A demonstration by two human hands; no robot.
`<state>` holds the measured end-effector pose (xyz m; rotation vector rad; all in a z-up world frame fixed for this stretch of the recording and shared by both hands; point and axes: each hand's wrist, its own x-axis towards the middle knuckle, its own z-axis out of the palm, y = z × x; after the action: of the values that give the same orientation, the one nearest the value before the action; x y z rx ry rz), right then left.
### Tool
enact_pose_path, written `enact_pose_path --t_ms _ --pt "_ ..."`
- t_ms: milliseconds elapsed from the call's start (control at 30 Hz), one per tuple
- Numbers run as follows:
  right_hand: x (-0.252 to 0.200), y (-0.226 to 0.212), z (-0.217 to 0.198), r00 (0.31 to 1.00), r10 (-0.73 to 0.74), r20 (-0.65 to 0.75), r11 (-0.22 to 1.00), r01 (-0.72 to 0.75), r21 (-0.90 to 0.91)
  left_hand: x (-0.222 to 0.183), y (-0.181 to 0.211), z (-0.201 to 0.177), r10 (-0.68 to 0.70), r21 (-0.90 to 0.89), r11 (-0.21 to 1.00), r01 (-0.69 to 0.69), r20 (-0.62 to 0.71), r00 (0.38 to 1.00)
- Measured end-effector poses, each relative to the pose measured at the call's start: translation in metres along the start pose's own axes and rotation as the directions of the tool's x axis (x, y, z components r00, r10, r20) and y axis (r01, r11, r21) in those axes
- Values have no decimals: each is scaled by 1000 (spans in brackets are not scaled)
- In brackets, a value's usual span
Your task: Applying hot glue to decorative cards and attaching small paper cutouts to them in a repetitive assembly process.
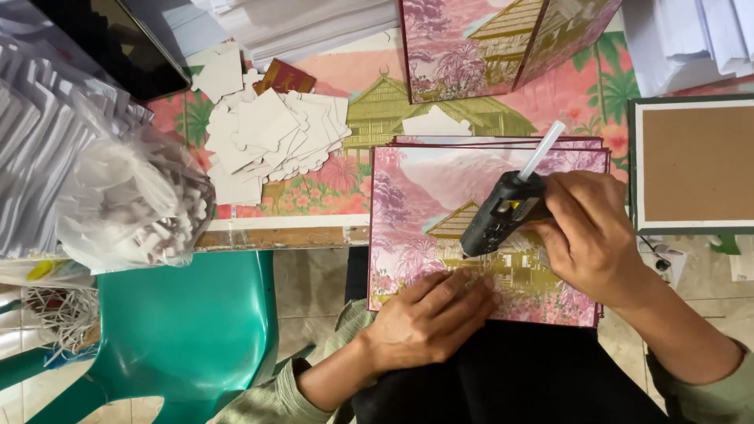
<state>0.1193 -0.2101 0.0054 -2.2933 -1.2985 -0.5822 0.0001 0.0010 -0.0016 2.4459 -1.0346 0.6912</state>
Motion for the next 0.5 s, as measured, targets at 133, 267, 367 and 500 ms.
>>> enact_pose_path --t_ms 133,267,367,500 --pt "-1 14 11 1000 29 -6 998 -29 -64 0 0 0 -13 -23 1000 12 -26 1000" --pt "11 15 2 998 23 -62 996 -28 -84 1 -1 -1 -21 -28 999 20 -36 999" --pt "0 18 4 999 15 -46 994 -20 -107 -1 0 1 -31 -25 999 30 -49 998" --pt "11 24 4 991 -23 -131 987 2 -159 -1 2 2 -47 -61 997 44 -46 998"
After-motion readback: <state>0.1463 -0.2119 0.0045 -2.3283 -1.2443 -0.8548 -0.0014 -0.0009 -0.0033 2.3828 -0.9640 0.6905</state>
